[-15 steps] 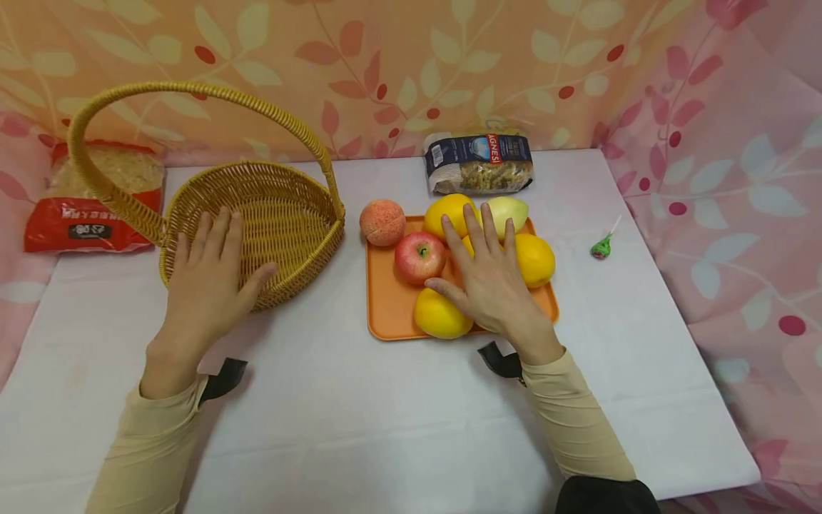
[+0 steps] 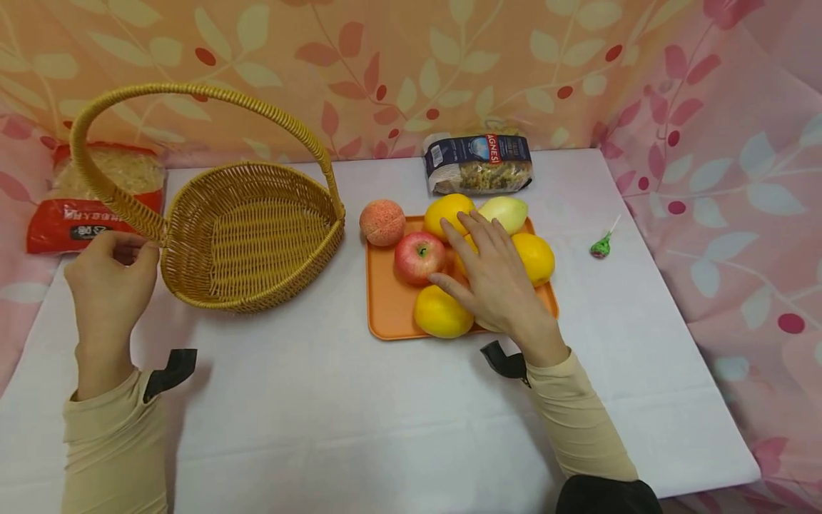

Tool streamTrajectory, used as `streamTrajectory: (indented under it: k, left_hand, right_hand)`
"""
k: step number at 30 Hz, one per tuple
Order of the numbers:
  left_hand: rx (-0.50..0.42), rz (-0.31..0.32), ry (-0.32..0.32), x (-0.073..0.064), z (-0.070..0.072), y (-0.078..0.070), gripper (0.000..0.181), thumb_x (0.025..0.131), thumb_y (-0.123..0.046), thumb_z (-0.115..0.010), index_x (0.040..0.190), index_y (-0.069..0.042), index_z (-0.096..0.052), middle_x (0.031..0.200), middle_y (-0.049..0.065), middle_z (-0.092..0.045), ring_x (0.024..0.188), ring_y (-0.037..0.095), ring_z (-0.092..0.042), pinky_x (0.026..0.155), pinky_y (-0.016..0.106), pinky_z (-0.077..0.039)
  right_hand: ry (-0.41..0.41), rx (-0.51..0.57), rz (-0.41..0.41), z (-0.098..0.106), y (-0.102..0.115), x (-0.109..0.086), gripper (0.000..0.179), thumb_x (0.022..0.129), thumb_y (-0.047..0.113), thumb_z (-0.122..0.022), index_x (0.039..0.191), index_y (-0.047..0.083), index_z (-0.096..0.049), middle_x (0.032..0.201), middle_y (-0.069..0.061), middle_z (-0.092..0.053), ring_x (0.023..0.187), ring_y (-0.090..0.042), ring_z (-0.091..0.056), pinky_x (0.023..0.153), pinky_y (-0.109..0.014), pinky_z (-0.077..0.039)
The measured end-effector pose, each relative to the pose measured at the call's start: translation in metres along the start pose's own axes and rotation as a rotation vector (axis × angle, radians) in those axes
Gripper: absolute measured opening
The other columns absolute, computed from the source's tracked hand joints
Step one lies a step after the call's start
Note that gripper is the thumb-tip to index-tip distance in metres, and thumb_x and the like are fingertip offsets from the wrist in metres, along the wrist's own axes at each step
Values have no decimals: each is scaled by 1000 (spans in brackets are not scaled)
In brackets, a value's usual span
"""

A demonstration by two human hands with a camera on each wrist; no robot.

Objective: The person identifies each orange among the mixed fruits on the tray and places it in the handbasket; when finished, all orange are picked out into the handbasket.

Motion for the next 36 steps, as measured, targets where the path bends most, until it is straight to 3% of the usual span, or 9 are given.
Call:
streamTrajectory:
  k: [2, 5, 10, 14, 19, 26, 36]
  left_hand:
    - [26, 69, 17, 4, 1, 14, 30, 91, -22, -53, 99, 2, -69, 78, 4, -59, 61, -7, -38, 57, 9, -33]
    - [45, 189, 96, 9, -1, 32, 36, 92, -29, -53, 107, 0, -66, 80, -1, -55, 64, 0, -42, 54, 10, -35]
    - [46, 299, 255, 11, -11, 52, 44, 93, -39, -51, 118, -4, -59, 83, -6, -52, 67, 4, -48, 52, 13, -41]
    - [-3, 306, 362, 9, -22, 59, 48, 94, -41, -51, 123, -3, -55, 82, -10, -53, 59, -6, -53, 54, 14, -49]
    - [-84, 295, 427, 7, -32, 59, 44, 95, -36, -50, 122, -1, -52, 87, -3, -55, 61, -6, -57, 57, 15, -54]
    - [-174, 263, 443, 7, -35, 57, 25, 94, -26, -53, 107, -5, -55, 67, -21, -54, 59, -6, -59, 56, 16, -55]
    - [-125, 260, 420, 6, -37, 56, 35, 94, -28, -52, 115, 0, -56, 68, -18, -53, 56, -3, -60, 55, 16, -54]
  right_hand:
    - [-20, 11, 21, 3, 5, -1, 75, 85, 46, -70, 145, 10, -45, 146, -20, -44, 137, -37, -39, 115, -54, -31]
    - [-24, 11, 71, 5, 13, -3, 69, 82, 45, -73, 136, 8, -55, 135, -19, -53, 125, -36, -49, 106, -52, -41]
    - [90, 3, 110, 1, 22, -8, 65, 80, 46, -74, 130, 7, -60, 128, -16, -58, 115, -34, -55, 100, -49, -46]
    - [181, 3, 96, -3, 24, -11, 65, 81, 46, -75, 131, 9, -59, 130, -15, -56, 113, -33, -55, 98, -50, -47]
    - [203, -15, 106, -6, 27, -13, 64, 79, 43, -77, 131, 9, -59, 127, -14, -58, 110, -32, -57, 94, -49, -49]
    - [274, -21, 88, -15, 27, -15, 67, 77, 47, -78, 131, 11, -60, 124, -12, -58, 108, -30, -57, 95, -47, -49]
    - [317, -8, 111, -27, 29, -15, 67, 75, 47, -79, 129, 13, -60, 115, -8, -60, 101, -25, -56, 94, -42, -48]
Point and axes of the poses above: each hand's wrist, its own x-axis towards the middle knuckle, its own z-axis out of the back of the hand, y = z × x, the point moved 8 cm from there along x, towards the middle knuckle
